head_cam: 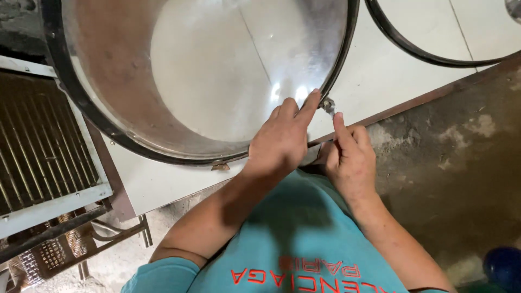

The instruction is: Repairing a drum by adjusting the tension rods on the rim using a small wrench

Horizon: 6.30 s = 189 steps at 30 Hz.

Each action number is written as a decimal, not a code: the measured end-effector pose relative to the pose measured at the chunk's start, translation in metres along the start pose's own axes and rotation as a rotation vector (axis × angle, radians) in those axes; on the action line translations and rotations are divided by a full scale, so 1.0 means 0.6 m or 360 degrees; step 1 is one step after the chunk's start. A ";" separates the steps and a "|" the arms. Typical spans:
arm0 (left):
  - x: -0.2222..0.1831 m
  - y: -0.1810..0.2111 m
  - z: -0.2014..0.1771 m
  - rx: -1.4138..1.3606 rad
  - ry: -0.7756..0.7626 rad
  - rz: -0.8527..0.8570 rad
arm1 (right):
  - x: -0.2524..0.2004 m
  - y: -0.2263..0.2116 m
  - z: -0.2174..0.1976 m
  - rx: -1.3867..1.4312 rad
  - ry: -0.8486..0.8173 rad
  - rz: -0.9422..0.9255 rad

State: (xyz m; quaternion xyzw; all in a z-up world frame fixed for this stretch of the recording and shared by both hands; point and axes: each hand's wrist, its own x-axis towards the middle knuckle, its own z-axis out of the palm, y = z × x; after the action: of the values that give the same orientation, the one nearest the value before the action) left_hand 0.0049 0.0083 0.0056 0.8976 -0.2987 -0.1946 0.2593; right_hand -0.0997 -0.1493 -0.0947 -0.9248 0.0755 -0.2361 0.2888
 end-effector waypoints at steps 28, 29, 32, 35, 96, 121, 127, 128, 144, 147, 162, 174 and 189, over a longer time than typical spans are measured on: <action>0.008 0.010 0.020 0.0863 0.1180 0.0252 | 0.314 0.164 -0.026 0.0602 -0.0956 -0.1067; 0.007 0.015 0.020 0.0888 0.1052 0.0119 | 0.322 0.167 -0.040 0.0385 -0.1028 -0.1131; 0.000 0.022 0.026 0.0915 0.0948 -0.0021 | 0.301 0.136 -0.103 -0.0019 -0.1144 -0.0852; 0.003 0.016 0.033 0.0774 0.0943 -0.0014 | 0.218 0.103 -0.126 -0.0065 -0.0971 -0.0406; -0.012 0.045 -0.036 0.0764 0.0972 0.0321 | 0.229 0.185 -0.017 0.0249 -0.0656 -0.1092; 0.023 0.023 -0.045 -0.0139 -0.0370 -0.0102 | 0.051 -0.004 -0.036 0.0179 -0.0172 0.0148; 0.016 0.029 -0.051 -0.0167 -0.0324 -0.0116 | 0.048 -0.037 -0.040 0.0079 -0.0234 0.0230; 0.016 0.030 -0.052 -0.0161 -0.0343 -0.0127 | 0.048 -0.040 -0.041 0.0089 -0.0255 0.0245; 0.002 0.067 -0.104 -0.0186 -0.0395 -0.0198 | 0.179 0.158 -0.033 0.0285 -0.0766 -0.0710; 0.000 0.045 -0.080 -0.0235 -0.0332 -0.0185 | 0.269 0.143 -0.022 0.0295 -0.0762 -0.1199; -0.001 0.026 -0.062 -0.0307 -0.0139 -0.0047 | 0.058 0.081 -0.028 -0.0023 -0.0392 -0.0057; 0.009 -0.011 -0.014 -0.0103 -0.0063 0.0003 | 0.033 -0.049 -0.011 -0.0022 -0.0385 0.0215; 0.013 -0.006 -0.021 -0.0178 -0.0229 -0.0105 | 0.024 0.111 0.020 -0.0320 -0.0153 -0.0327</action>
State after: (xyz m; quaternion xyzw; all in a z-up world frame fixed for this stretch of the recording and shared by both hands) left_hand 0.0186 0.0101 0.0120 0.8747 -0.2755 -0.2834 0.2804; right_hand -0.0814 -0.2020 -0.1359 -0.9621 -0.0103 -0.2112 0.1724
